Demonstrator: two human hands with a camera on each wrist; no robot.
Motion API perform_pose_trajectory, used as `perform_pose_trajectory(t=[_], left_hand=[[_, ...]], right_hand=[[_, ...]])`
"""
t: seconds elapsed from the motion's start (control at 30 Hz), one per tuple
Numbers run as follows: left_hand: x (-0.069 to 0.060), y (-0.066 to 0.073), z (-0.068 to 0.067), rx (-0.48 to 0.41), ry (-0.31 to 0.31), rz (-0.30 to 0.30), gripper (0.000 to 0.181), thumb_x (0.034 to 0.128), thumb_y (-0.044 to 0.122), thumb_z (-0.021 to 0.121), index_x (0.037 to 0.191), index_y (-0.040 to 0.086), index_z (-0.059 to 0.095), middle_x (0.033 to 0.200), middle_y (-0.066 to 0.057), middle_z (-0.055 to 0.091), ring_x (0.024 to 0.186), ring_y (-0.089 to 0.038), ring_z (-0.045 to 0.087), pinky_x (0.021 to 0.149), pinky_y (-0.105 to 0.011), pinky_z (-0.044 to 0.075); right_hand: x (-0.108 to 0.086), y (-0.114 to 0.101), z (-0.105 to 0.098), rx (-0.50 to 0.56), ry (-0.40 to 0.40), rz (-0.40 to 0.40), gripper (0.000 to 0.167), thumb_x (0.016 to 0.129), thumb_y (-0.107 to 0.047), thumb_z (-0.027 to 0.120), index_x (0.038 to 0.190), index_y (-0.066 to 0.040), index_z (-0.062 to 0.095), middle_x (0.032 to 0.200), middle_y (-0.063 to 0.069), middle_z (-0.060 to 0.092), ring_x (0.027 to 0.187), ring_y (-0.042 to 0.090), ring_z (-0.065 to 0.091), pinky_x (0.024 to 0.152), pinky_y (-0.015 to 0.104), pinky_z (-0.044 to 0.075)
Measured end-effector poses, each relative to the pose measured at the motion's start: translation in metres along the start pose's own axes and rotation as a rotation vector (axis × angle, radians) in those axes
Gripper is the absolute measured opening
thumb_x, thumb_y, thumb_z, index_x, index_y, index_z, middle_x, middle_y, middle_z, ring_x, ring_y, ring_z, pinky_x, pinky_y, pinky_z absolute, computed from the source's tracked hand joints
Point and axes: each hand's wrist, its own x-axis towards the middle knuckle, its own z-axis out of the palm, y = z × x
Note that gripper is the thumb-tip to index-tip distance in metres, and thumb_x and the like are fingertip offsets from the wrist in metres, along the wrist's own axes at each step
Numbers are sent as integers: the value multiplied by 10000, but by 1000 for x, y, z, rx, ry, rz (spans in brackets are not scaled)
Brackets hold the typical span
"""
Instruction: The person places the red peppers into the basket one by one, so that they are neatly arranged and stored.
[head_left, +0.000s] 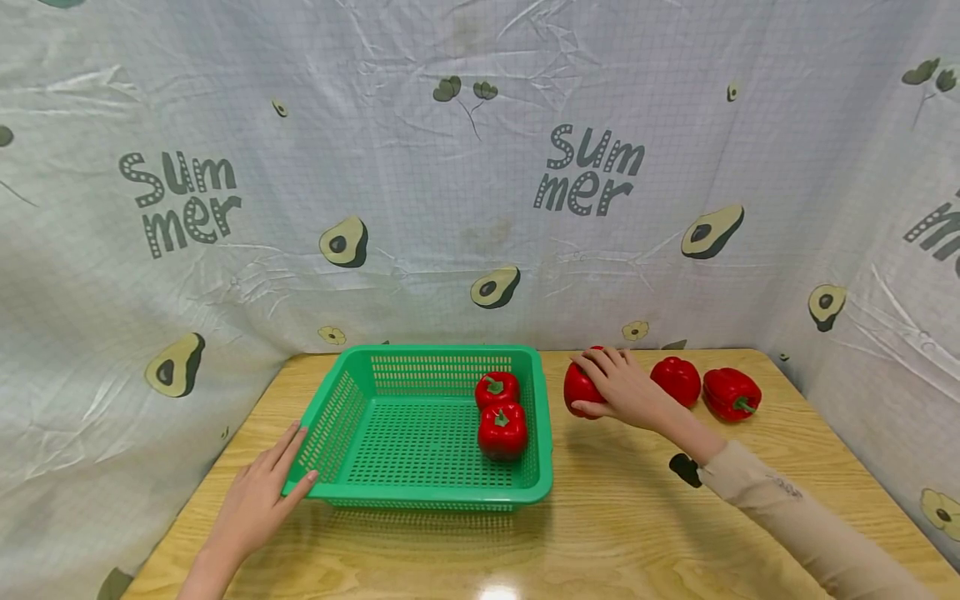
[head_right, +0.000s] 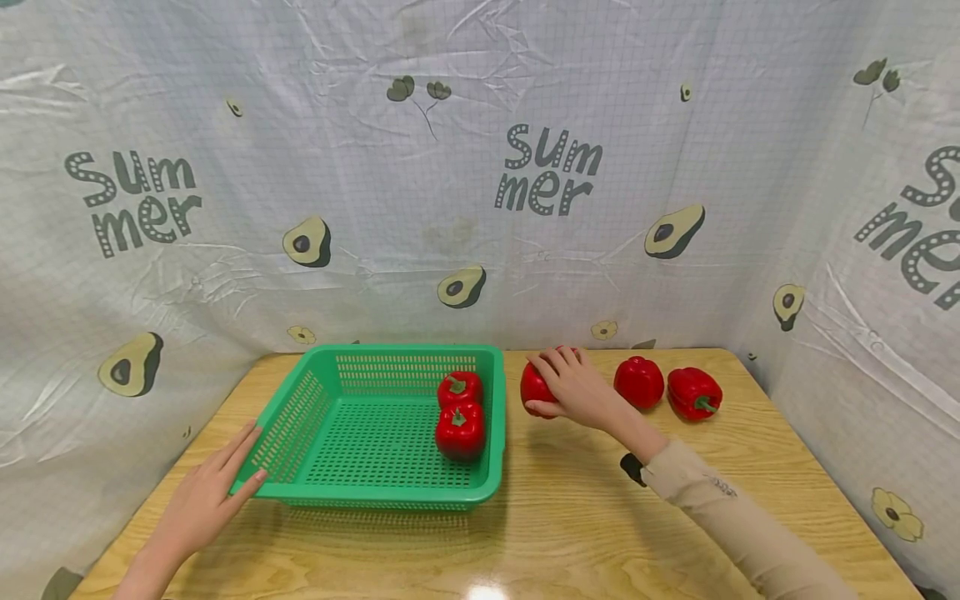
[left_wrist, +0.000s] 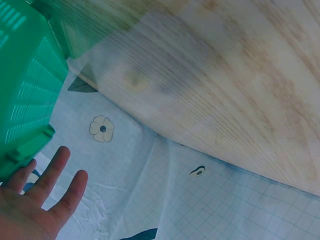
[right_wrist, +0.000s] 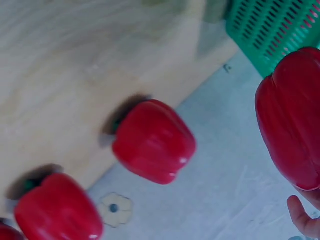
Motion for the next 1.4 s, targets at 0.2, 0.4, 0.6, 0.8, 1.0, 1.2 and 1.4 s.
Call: perform_pose_trajectory(t=[0.2,0.4,0.6,0.8,1.0,1.2,1.4], left_hand=[[-2,-2,0,-1,12,7,633,892,366,500,1403,59,286,1418,-174,324,1124,-435,459,811,-611,380],[-2,-3,-1,5,5,6,640,894,377,494,1407,62,277,1424,-172,315,1132,-437,451,823,-612,375],[-1,-4,-2,8,-5,3,644,894,385,491,1406,59,277,1423,-175,315,1144,-439,442,832,-623,365],[-1,-4,-2,2,-4,7,644,893,382,494,1406,56,278,1423,-177,313,1144,-444,440,834,-632,359],[-2,-4,-2,5,-17,6,645,894,384,491,1405,53,279,1426,-177,309,1146,-444,439,835,-635,357],[-3,-5,-2,11,-17,7,642,892,386,493,1402,54,286,1423,-175,315,1148,-438,441,836,-632,360],[-4,-4,-3,16,-11,14,638,891,380,497,1398,51,295,1417,-178,325,1138,-431,450,822,-621,374]], right_hand=[[20,-5,-5,-15,75,-67,611,823,-507,539,1228,-51,494,1104,131,551,975,285,488,782,428,398],[40,-14,-13,-17,107,-89,615,813,-501,557,1231,-54,492,1110,131,557,976,284,492,784,428,412],[58,-24,-20,-9,96,-104,641,830,-540,507,1269,-75,460,1135,121,543,993,275,486,796,423,399],[78,-35,-22,-19,130,-134,665,823,-564,499,1276,-78,459,1141,113,548,983,265,492,798,407,394],[99,-48,-24,-15,140,-140,697,774,-528,590,1290,-81,449,1147,110,543,983,270,494,800,414,406],[119,-62,-26,37,104,-114,688,792,-513,580,1308,-86,426,1178,103,511,1012,259,464,821,410,384],[136,-76,-24,95,50,-65,686,795,-522,573,1309,-93,423,1211,108,494,1062,281,446,859,435,380]])
